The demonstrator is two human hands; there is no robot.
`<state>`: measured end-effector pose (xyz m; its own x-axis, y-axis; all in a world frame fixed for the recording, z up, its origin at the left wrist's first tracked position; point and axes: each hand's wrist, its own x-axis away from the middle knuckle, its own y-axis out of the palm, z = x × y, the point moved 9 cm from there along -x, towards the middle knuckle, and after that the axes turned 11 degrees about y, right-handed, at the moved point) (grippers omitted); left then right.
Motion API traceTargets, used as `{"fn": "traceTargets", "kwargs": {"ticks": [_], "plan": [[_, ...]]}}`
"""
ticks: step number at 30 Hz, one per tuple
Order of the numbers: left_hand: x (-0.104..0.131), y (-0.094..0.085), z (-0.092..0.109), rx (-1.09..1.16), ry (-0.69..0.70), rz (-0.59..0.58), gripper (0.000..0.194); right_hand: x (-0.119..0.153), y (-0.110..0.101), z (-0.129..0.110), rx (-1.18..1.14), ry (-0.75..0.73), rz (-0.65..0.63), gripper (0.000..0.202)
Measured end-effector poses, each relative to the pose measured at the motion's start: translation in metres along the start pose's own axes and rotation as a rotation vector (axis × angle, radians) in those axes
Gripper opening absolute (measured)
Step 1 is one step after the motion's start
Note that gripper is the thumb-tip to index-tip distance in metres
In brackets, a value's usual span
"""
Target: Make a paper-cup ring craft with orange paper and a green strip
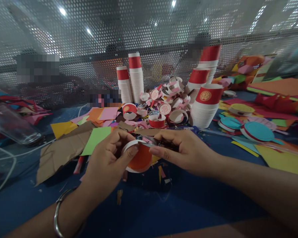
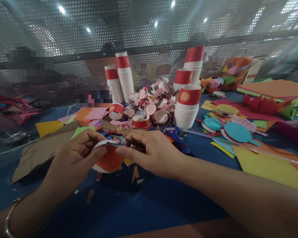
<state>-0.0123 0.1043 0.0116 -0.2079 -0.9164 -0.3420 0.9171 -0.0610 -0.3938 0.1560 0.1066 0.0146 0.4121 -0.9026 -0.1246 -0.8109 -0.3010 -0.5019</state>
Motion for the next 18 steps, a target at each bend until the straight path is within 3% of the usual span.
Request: {"fn": "traceTargets", "kwargs": {"ticks": [12,18], "plan": [[0.0028,0.0024,0.0031,0.039,0.032,-0.017,0.025,0.0017,-0.0008,-0.0057,0.050,-0.069,0.029,0.031],[0.0010,0.0098,-0.0026,0.145,-0.021,-0.052,0.027,0.0029,-0.0004,-0.0076,0.044,-0.096,0.043,0.031]]}}
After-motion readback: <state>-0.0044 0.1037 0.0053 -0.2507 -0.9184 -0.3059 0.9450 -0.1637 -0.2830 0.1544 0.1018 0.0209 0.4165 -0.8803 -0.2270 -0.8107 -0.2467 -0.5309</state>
